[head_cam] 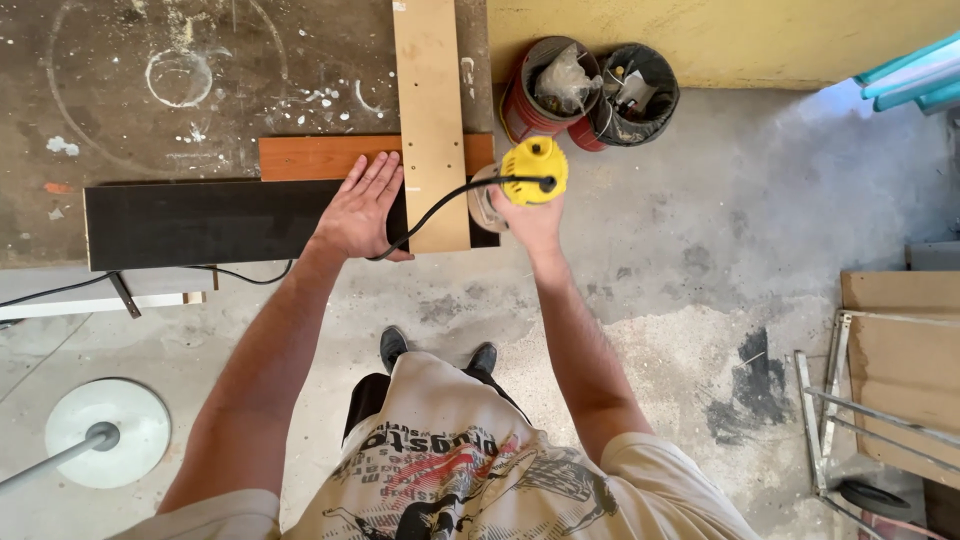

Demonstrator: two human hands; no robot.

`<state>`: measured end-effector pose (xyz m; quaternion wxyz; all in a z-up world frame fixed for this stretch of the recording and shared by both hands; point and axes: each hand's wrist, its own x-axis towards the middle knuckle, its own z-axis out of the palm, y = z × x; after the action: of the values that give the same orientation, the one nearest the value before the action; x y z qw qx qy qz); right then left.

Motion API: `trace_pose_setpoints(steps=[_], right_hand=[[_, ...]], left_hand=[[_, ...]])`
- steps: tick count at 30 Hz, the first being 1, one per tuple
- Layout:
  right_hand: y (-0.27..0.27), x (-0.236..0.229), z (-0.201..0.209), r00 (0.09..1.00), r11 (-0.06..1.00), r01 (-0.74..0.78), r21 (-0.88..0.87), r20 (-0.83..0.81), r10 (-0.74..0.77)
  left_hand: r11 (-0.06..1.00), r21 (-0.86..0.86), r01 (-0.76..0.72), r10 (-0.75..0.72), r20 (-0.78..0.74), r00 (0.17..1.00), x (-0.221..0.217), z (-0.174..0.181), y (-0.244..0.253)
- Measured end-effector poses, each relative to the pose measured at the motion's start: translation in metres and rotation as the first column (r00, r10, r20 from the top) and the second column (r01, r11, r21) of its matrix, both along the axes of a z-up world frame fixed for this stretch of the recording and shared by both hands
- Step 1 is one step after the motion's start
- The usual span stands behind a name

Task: Trimming and smoothing the edges of wooden boards using a handheld palm router on a workbench.

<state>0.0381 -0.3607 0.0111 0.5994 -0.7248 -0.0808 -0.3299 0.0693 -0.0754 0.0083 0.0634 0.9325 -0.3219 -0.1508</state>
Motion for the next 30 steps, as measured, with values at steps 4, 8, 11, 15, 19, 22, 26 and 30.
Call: trace_pose_setpoints(steps=[4,8,11,15,19,22,26,30], right_hand=[[0.007,-0.06,0.025,0.991,0.994,-0.045,0.096,-0.118,0.056],[0.007,-0.113,0.027,0.994,0.997,-0.07,0.035,-0.084,0.073],[0.007,-0.147,0.033,0.984,0.996,-0.089,0.014,-0.154,0.09],[-0.001,-0.189,0.033,0.964,0.996,-0.079,0.044,-0.251,0.087],[-0.028,-0.232,0.02,0.965,0.999,-0.013,-0.044,-0.263,0.001],[-0.041,-0.257,0.023,0.958,1.0,0.021,0.023,-0.285,-0.013],[-0.062,-0.288,0.006,0.945,0.992,0.119,-0.05,-0.299,-0.129],[-0.085,-0.306,-0.013,0.915,0.971,0.187,-0.149,-0.334,-0.228]], left_hand=[[0.999,0.039,0.002,-0.002,-0.003,1.0,-0.003,0.007,-0.001],[1.0,0.007,0.002,-0.002,-0.052,0.999,-0.008,0.023,-0.001],[1.0,-0.01,-0.007,0.006,-0.053,0.999,-0.01,0.033,-0.003],[1.0,0.0,-0.021,0.021,-0.018,1.0,-0.012,0.02,0.0],[0.998,-0.034,-0.052,0.053,0.016,0.998,-0.032,0.019,0.007],[0.962,-0.232,-0.148,0.178,0.115,0.977,-0.061,0.003,0.035],[0.955,-0.215,-0.204,0.262,0.29,0.921,-0.068,-0.012,0.108],[0.942,0.069,-0.327,0.321,0.083,0.943,-0.041,-0.005,0.165]])
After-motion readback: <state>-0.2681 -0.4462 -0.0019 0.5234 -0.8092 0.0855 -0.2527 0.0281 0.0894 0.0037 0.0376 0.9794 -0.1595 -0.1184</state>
